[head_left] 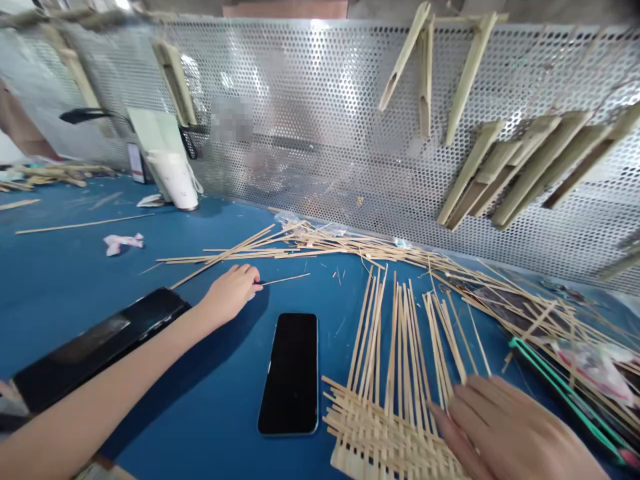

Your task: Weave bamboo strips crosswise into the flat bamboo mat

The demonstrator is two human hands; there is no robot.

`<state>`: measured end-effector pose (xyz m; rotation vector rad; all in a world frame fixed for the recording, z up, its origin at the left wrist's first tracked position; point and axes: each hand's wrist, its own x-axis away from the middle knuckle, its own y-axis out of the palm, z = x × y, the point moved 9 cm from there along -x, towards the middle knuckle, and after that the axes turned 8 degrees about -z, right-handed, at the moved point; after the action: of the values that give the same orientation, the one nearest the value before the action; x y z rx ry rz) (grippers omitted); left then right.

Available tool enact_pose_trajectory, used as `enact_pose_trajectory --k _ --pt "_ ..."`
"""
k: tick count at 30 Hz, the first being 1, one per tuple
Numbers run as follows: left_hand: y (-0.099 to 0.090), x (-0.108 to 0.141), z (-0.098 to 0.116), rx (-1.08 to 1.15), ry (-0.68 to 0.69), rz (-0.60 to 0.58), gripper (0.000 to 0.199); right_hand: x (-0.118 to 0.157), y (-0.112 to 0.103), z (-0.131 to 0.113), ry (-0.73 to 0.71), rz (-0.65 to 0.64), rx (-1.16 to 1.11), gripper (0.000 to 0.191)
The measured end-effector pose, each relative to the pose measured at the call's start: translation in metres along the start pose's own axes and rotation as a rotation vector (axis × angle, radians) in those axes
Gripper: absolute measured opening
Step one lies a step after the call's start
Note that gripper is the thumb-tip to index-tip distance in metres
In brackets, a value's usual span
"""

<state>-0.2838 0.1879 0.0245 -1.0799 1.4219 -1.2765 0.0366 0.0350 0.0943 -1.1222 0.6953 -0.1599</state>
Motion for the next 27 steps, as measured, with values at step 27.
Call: enact_pose_trajectory --k 27 --pt "0.034 -0.107 -0.135 0.148 -0.491 -0.408 0.034 -0.024 0.001 0.002 0.018 -0.072 0.002 0.035"
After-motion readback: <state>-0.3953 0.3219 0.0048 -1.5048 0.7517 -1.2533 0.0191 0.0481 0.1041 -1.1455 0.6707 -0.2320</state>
